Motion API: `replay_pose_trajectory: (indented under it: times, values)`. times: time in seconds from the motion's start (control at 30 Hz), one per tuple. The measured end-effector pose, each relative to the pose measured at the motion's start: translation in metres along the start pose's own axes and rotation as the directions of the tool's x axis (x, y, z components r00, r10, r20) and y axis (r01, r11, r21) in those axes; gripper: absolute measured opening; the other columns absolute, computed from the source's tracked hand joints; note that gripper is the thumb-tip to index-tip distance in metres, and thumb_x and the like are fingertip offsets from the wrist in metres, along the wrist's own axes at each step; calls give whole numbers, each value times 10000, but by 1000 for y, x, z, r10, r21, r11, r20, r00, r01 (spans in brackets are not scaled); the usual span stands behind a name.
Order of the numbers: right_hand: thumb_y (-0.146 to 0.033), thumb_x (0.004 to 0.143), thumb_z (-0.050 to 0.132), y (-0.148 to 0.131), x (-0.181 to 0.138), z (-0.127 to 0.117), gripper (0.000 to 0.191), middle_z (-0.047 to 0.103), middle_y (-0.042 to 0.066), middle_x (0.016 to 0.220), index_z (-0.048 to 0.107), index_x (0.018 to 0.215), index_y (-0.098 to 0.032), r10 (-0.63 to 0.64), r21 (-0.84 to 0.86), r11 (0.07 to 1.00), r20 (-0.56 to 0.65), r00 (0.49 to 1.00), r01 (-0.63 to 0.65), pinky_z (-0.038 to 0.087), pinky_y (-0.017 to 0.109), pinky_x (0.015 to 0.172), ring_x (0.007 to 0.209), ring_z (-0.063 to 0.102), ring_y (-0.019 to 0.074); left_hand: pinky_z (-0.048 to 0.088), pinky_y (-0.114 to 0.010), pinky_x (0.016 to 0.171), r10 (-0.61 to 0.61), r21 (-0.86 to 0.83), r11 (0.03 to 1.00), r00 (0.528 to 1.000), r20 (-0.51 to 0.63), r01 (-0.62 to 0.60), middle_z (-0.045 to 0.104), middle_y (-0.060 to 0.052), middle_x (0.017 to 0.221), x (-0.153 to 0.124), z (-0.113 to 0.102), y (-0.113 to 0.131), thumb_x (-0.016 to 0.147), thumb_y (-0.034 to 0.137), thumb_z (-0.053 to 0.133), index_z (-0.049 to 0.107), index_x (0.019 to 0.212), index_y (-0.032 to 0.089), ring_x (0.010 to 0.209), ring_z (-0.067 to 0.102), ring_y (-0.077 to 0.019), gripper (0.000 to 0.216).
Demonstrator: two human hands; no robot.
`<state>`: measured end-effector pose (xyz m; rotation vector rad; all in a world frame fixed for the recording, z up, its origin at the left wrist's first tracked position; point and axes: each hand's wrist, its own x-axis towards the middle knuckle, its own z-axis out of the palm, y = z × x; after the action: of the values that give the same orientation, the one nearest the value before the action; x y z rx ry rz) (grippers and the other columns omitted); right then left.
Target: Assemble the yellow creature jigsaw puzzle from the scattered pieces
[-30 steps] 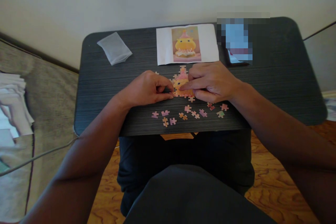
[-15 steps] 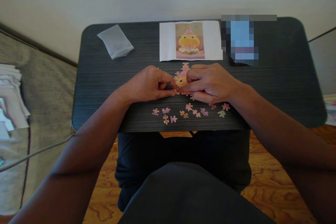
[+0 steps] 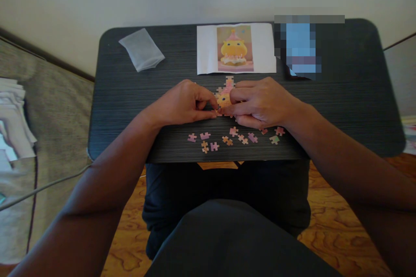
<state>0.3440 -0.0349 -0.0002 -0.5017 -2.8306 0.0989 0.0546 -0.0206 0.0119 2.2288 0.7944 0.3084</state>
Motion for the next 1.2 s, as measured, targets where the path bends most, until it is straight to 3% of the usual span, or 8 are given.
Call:
replay_pose_trajectory:
  times: [0.43,0.67,1.2]
  values:
    - [-278,1109,538,-1,2,-6,292,685,68,1006,818,1166,-219,2,-1,1000,69,998,-2,245,355,690,893,533,201,313,-286,616,-167,-1,986,986,19,167,562,53,648,0,-4,8,927,365,834,781,921,152,592,468,-95,219]
    - [-282,1103,551,-2,1,-4,289,699,70,1023,817,1199,-221,8,-2,1000,60,998,-8,256,352,696,911,561,199,302,-296,600,-174,-24,984,982,73,176,623,15,651,-1,-4,7,958,375,806,795,827,157,590,478,-94,254]
    - [-288,1107,556,0,1,1,312,720,73,1022,821,1257,-222,-7,53,999,20,1000,6,310,363,715,893,585,206,340,-269,571,-107,5,994,993,42,107,592,33,613,-2,-5,7,943,267,771,880,991,174,545,483,-91,151]
